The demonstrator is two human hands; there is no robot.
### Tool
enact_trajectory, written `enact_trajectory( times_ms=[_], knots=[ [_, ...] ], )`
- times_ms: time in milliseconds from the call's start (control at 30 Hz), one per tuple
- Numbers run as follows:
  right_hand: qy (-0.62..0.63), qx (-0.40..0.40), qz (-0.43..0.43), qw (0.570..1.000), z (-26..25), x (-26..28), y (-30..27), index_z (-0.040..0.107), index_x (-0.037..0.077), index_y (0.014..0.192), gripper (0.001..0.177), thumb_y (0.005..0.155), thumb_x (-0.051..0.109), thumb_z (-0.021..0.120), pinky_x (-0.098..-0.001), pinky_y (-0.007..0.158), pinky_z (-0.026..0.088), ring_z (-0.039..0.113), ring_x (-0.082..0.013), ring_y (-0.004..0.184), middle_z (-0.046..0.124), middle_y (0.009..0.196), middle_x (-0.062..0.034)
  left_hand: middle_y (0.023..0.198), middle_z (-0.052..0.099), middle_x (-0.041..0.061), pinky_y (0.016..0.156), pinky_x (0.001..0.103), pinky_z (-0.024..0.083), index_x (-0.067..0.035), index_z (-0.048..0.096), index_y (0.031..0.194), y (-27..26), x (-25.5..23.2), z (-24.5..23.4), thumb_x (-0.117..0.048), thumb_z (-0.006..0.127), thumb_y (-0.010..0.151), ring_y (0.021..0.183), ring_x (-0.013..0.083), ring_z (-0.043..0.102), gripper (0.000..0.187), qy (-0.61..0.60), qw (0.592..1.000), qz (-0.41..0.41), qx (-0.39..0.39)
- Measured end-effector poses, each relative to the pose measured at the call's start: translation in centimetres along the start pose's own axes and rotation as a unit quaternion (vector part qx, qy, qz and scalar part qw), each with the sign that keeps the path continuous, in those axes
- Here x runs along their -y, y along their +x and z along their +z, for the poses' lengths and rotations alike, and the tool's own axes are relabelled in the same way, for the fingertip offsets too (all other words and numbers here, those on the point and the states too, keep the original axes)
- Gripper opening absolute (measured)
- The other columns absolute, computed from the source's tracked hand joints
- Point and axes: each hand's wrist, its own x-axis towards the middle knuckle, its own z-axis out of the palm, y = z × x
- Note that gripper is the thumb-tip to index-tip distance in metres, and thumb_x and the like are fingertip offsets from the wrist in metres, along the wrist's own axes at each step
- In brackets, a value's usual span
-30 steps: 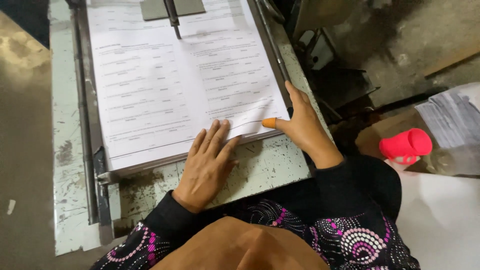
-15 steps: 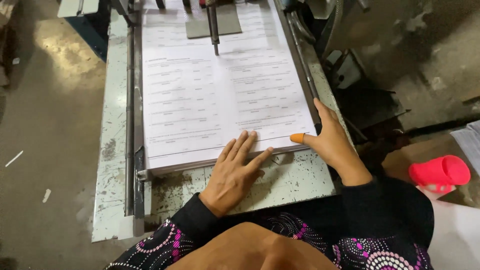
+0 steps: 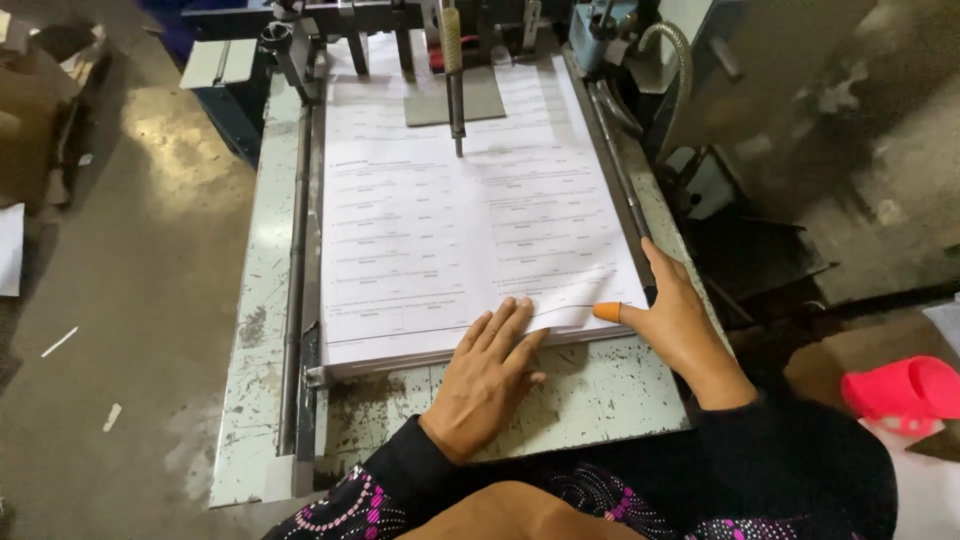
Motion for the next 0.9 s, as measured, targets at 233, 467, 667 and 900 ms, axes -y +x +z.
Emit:
enact_trajectory(
  times_ms=[233, 467, 667, 900],
  knots=[
    [0.009, 0.003, -0.028, 1.000, -0.1, -1.1, 0.9, 0.019, 0.018, 0.153, 0.105, 0.067, 0.036, 0.077, -0.0456, 0.113, 0.026, 0.026, -0.0257, 0.143, 0.024, 0.156, -0.0089, 0.149, 0.036, 0.025, 0.115, 0.048, 0.025, -0.001, 0.050, 0.132, 0.0, 0.2, 0.5, -0.027, 0.050, 0.100, 0.142, 0.0382, 0.030, 0.041, 0.011, 0.999, 0.011, -0.030],
    [0.008, 0.011, -0.051, 0.999, -0.1, -2.1, 1.6, 0.020, 0.021, 0.153, 0.102, 0.068, 0.042, 0.072, -0.0471, 0.112, 0.027, 0.026, -0.0261, 0.143, 0.025, 0.156, -0.0090, 0.154, 0.024, 0.023, 0.117, 0.050, 0.019, -0.002, 0.051, 0.135, 0.0, 0.2, 0.4, -0.027, 0.051, 0.099, 0.145, 0.0381, 0.019, 0.043, 0.019, 1.000, 0.005, -0.017],
    [0.000, 0.014, -0.036, 0.999, -0.3, -1.4, 1.3, 0.019, 0.023, 0.153, 0.101, 0.068, 0.041, 0.072, -0.0465, 0.113, 0.027, 0.027, -0.0257, 0.142, 0.026, 0.156, -0.0076, 0.156, 0.023, 0.020, 0.119, 0.049, 0.016, -0.004, 0.041, 0.143, 0.0, 0.3, 0.7, -0.028, 0.050, 0.099, 0.147, 0.0357, 0.016, 0.051, 0.038, 0.999, 0.003, -0.006],
    [-0.014, -0.012, -0.067, 0.998, 0.7, -3.5, 2.7, 0.021, 0.019, 0.152, 0.106, 0.064, 0.039, 0.077, -0.0433, 0.112, 0.025, 0.027, -0.0255, 0.142, 0.026, 0.156, -0.0097, 0.151, 0.035, 0.023, 0.117, 0.046, 0.022, -0.005, 0.041, 0.142, 0.0, 0.4, 0.5, -0.028, 0.050, 0.099, 0.143, 0.0358, 0.028, 0.050, 0.009, 1.000, -0.002, -0.004]
  ],
)
